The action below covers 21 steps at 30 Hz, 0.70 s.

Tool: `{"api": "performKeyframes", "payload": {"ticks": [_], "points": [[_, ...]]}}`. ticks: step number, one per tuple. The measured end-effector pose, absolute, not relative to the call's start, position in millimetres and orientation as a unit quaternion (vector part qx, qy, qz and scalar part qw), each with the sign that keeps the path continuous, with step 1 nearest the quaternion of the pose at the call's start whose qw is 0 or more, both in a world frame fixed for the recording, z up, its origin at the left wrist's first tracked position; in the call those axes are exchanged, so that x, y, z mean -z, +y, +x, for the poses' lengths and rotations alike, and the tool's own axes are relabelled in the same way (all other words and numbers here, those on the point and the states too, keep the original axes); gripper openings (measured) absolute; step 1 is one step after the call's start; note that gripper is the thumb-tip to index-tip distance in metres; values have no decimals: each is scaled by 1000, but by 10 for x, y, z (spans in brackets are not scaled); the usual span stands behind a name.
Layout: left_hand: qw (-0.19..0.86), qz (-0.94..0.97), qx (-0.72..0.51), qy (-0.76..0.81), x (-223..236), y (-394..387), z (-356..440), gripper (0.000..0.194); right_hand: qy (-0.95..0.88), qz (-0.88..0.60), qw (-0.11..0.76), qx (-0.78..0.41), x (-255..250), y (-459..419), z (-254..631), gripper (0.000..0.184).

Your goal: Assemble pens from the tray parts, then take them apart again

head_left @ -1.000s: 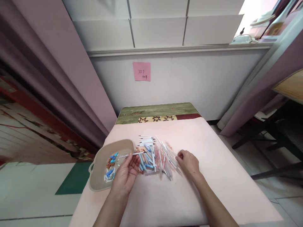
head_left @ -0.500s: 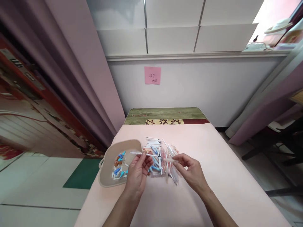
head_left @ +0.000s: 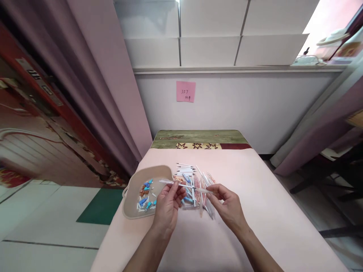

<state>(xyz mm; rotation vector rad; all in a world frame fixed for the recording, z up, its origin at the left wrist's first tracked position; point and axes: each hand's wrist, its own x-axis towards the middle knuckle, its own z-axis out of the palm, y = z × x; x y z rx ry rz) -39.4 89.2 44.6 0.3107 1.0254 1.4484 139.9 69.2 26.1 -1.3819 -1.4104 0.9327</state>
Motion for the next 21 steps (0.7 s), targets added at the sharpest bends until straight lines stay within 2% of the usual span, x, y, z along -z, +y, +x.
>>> {"api": "performKeyframes", "payload": {"ticks": [11, 21], "points": [[652, 154, -606, 428, -410, 740, -252, 21, -572, -528, 515, -360, -226, 585, 1268, 21], [669, 154, -593, 421, -347, 569, -121, 26, -581, -542, 520, -313, -234, 442, 1308, 16]]}}
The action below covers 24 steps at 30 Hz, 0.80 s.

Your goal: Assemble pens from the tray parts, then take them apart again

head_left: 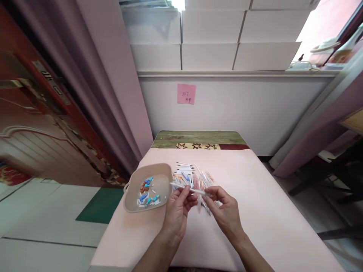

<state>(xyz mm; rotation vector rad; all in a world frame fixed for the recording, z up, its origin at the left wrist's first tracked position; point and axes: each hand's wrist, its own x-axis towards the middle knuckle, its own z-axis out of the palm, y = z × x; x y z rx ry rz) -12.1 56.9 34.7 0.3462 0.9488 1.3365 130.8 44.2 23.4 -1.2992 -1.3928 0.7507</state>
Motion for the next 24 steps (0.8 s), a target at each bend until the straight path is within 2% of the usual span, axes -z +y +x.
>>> {"api": "performKeyframes", "payload": {"ticks": [9, 12, 15, 17, 20, 22, 24], "points": [[675, 161, -583, 422, -260, 436, -84, 28, -571, -561, 496, -338, -138, 315, 1338, 24], [677, 169, -579, 422, -233, 406, -68, 27, -591, -564, 462, -344, -114, 291, 1348, 40], [675, 175, -583, 416, -204, 390, -70, 27, -608, -558, 459, -330, -106, 256, 1339, 30], [672, 177, -589, 413, -183, 381, -82, 28, -615, -548, 474, -311, -96, 226, 1323, 36], [669, 185, -587, 417, -149, 360, -101, 29, -618, -551, 470, -306, -55, 187, 1306, 25], [668, 191, -584, 420, -128, 343, -108, 29, -616, -559, 453, -320, -18, 173, 1306, 31], [668, 189, -586, 419, -110, 329, -110, 31, -614, -559, 453, -323, 11, 166, 1310, 27]]}}
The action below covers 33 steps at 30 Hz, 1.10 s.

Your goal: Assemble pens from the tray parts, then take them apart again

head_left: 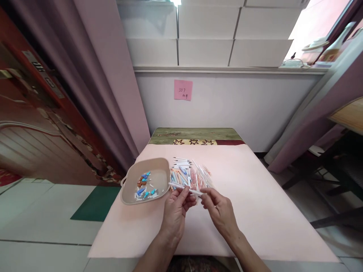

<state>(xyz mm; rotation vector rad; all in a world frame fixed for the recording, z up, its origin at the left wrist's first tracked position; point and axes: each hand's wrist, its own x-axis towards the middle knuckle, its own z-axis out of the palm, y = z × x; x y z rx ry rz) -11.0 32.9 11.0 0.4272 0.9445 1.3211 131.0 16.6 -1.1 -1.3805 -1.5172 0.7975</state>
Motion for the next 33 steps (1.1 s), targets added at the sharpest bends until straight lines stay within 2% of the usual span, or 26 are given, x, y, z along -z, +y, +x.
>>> {"api": "performKeyframes", "payload": {"ticks": [2, 4, 8, 10, 12, 15, 18, 19, 20, 22, 24, 27, 29, 31, 33], "points": [[668, 186, -587, 418, -97, 320, -108, 32, -618, -554, 466, -305, 24, 160, 1310, 32], [669, 186, -584, 421, -90, 316, -105, 32, -624, -553, 465, -297, 21, 154, 1306, 23], [668, 187, -587, 417, -86, 309, -99, 30, -627, -555, 458, -299, 4, 151, 1283, 24], [668, 185, -590, 414, -85, 303, -98, 29, -630, -547, 475, -280, 7, 154, 1267, 29], [670, 188, -585, 417, -85, 296, -98, 29, -633, -548, 471, -278, 16, 155, 1254, 21], [670, 191, -584, 416, -85, 291, -103, 28, -631, -553, 455, -298, 30, 153, 1243, 25], [667, 186, -591, 413, -80, 289, -110, 28, -632, -546, 482, -266, 36, 148, 1238, 30], [668, 186, -590, 414, -77, 288, -112, 28, -633, -548, 484, -255, 36, 146, 1237, 27], [669, 189, -586, 416, -73, 286, -113, 28, -634, -551, 479, -255, 36, 144, 1235, 22], [670, 193, -582, 419, -66, 281, -114, 27, -636, -556, 461, -271, 36, 140, 1233, 28], [670, 192, -586, 414, -59, 275, -114, 28, -633, -558, 461, -275, 39, 136, 1231, 24], [667, 189, -591, 412, -54, 268, -115, 28, -631, -556, 479, -250, 44, 131, 1231, 28], [666, 190, -590, 416, -55, 265, -116, 28, -631, -564, 466, -258, 45, 126, 1236, 24], [666, 193, -588, 417, -55, 261, -117, 28, -630, -573, 446, -276, 48, 120, 1243, 32], [668, 195, -586, 415, -49, 258, -119, 29, -629, -577, 444, -274, 55, 116, 1244, 28]]}}
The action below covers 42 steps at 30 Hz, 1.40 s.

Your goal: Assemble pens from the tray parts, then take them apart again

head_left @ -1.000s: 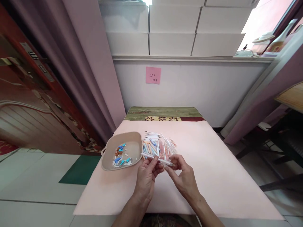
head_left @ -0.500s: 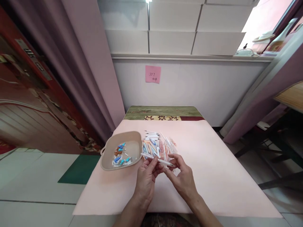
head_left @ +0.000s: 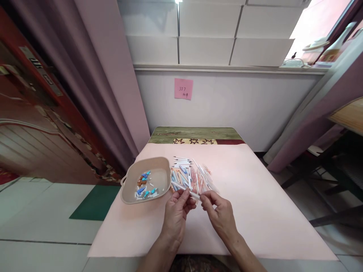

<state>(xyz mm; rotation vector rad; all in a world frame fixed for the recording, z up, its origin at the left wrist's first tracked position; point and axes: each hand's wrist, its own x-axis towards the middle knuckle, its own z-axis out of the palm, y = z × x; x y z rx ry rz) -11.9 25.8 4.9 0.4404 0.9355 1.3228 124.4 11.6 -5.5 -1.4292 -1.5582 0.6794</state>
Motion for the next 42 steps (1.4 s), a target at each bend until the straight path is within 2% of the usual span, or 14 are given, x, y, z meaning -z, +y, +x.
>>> {"api": "performKeyframes", "payload": {"ticks": [6, 14, 17, 22, 26, 30, 34, 36, 38, 42], "points": [[664, 221, -577, 420, 7, 300, -108, 30, -624, -573, 460, -266, 92, 120, 1228, 25], [636, 325, -552, 430, 130, 427, -51, 29, -514, -546, 469, -468, 212, 192, 1294, 38], [623, 327, -544, 457, 180, 425, -52, 29, -513, -537, 459, -488, 295, 218, 1334, 40], [594, 342, -536, 492, 280, 428, -57, 30, -586, -567, 433, -385, 320, 213, 1362, 29], [593, 366, -526, 488, 352, 455, -34, 30, -616, -565, 410, -367, 291, 171, 1291, 18], [551, 414, -509, 516, 388, 432, -42, 32, -594, -581, 425, -359, 357, 273, 1418, 20], [452, 504, -483, 556, 499, 336, -142, 31, -524, -667, 446, -287, 446, 707, 2084, 29], [413, 532, -476, 566, 602, 298, -204, 27, -479, -753, 404, -202, 464, 996, 2510, 32], [403, 542, -469, 569, 706, 286, -250, 24, -430, -842, 300, -131, 475, 1267, 2868, 28], [406, 549, -452, 574, 812, 314, -277, 22, -399, -875, 252, -110, 544, 1644, 3231, 25]]}}
